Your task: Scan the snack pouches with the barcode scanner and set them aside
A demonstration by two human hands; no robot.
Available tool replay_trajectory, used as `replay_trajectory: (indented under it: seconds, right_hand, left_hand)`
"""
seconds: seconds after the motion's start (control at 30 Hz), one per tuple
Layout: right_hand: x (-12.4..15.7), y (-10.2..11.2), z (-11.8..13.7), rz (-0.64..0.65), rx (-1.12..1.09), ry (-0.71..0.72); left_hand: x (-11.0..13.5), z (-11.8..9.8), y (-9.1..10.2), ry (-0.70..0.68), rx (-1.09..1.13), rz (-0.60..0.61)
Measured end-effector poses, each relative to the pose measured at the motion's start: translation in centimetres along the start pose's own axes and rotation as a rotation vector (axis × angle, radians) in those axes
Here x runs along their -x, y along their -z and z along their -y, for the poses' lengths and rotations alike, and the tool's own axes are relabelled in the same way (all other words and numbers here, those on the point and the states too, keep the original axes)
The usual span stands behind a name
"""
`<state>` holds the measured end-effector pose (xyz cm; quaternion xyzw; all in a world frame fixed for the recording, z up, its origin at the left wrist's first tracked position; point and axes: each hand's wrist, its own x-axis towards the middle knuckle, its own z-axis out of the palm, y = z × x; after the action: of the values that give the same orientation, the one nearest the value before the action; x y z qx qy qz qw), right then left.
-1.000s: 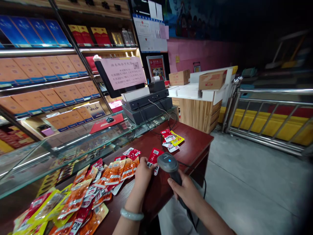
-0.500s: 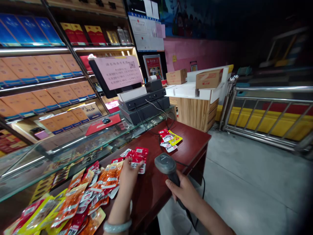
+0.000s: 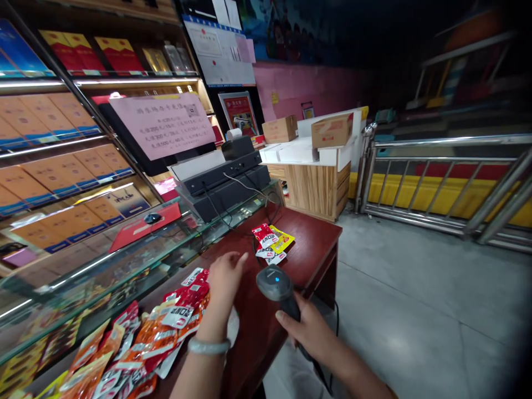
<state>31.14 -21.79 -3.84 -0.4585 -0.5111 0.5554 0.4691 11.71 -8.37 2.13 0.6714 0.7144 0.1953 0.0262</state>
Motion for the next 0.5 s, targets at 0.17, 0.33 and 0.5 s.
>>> replay_trajectory:
  seconds: [0.17, 0.33, 0.5]
  right_hand:
    - [0.4, 0.9, 0.0, -0.051, 0.010, -0.034]
    - [0.6, 1.4, -0.8, -0.084, 0.032, -0.057]
    - [0.8, 1.5, -0.2, -0.080, 0.023, -0.038]
  left_hand:
    - [-3.4, -6.8, -3.8, 0.102, -0.075, 0.075]
    - [-4.5, -8.0, -6.1, 0.133, -0.080, 0.088]
    - [-4.6, -5.8, -6.3, 0.184, 0.193, 0.037]
